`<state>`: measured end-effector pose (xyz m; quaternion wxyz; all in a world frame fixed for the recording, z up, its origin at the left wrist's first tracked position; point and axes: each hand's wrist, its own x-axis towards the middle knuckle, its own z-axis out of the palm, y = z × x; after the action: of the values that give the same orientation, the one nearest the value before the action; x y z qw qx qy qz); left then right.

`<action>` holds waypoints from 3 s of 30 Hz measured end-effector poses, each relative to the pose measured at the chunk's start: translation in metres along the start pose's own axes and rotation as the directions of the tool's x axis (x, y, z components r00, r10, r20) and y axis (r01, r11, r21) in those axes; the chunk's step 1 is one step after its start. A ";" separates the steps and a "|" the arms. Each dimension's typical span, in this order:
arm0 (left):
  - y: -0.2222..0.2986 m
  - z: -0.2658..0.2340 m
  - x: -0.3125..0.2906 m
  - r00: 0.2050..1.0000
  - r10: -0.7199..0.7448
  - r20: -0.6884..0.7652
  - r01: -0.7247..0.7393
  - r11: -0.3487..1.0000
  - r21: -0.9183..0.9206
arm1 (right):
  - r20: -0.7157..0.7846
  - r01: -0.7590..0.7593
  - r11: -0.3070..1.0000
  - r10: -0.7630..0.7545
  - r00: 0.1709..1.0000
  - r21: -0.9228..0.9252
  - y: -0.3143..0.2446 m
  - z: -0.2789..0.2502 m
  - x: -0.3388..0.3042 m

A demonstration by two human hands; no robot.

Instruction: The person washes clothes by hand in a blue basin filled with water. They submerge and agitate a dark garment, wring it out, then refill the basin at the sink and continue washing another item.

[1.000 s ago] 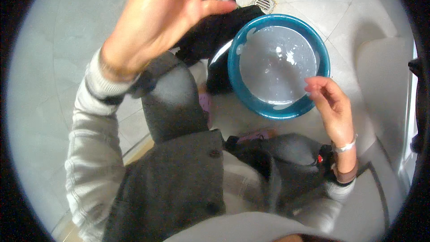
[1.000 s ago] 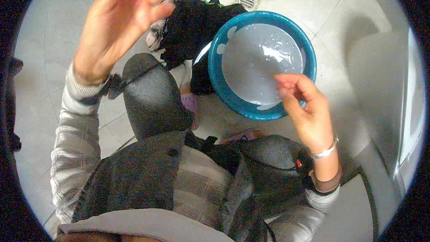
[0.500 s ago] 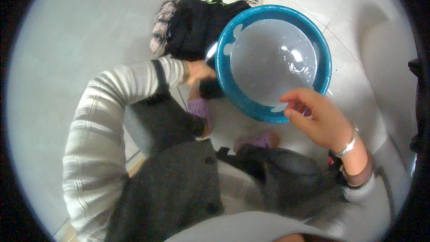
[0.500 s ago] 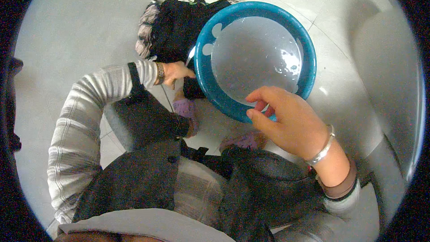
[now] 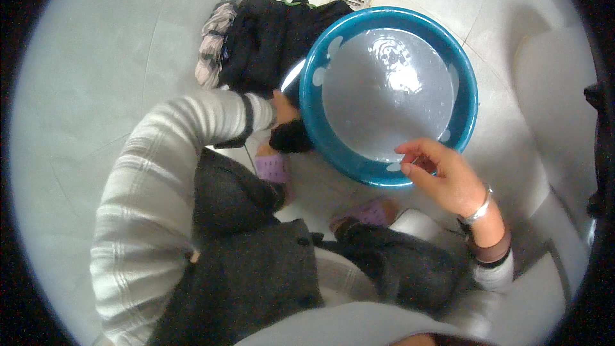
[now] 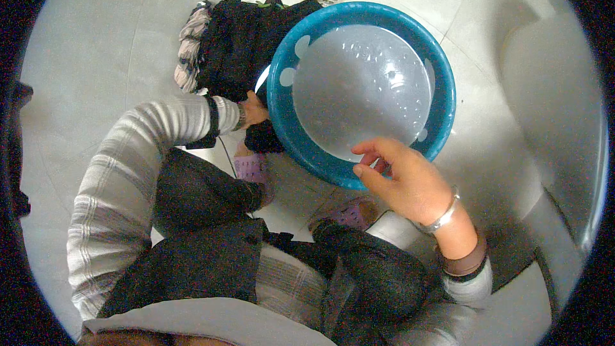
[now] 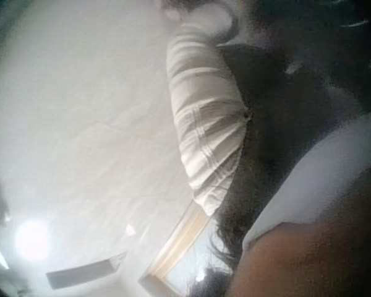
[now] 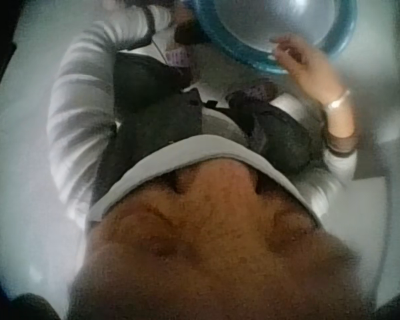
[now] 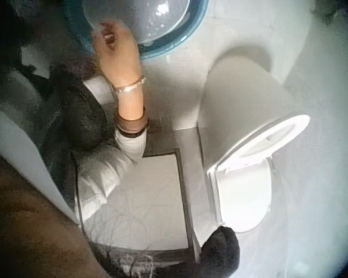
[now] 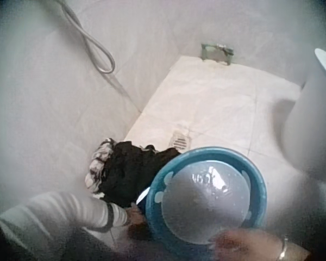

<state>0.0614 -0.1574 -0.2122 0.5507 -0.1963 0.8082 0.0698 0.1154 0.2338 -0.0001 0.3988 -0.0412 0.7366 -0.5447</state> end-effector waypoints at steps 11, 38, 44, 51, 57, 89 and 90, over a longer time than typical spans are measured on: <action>-0.034 -0.106 -0.103 0.927 0.332 0.172 -0.106 0.675 -0.730 | -0.030 -0.019 0.984 0.024 0.999 0.177 0.021 0.012 -0.026; 0.023 -0.137 -0.366 0.411 0.832 -0.374 -0.756 0.082 -0.649 | -0.443 0.476 0.877 -0.453 0.774 -0.065 -0.019 0.012 0.008; 0.049 -0.116 -0.279 0.583 0.808 -0.079 -0.611 0.373 -0.698 | -0.543 0.305 0.880 -0.066 0.837 0.363 0.029 0.033 0.010; 0.060 -0.170 -0.154 0.605 0.786 -0.125 -0.709 0.461 -0.534 | -0.679 0.019 0.999 0.019 0.734 0.048 0.005 0.014 0.110; 0.050 -0.166 -0.113 0.396 0.850 -0.348 -0.872 0.466 0.148 | -0.729 -0.330 0.828 -0.130 0.672 -0.452 -0.013 0.017 0.134; 0.090 -0.086 -0.055 0.617 0.769 0.169 -0.646 0.372 0.666 | 0.031 -0.356 0.374 0.726 0.687 -0.856 0.068 0.045 0.209; 0.096 -0.089 -0.053 0.647 0.705 0.290 -0.665 0.337 0.666 | 0.028 -0.359 0.380 0.719 0.694 -0.852 0.068 0.045 0.210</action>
<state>-0.0361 -0.0867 -0.1397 0.4778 0.3940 0.7843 -0.0358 0.0270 0.1229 -0.1749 0.6341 -0.0743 0.7691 0.0305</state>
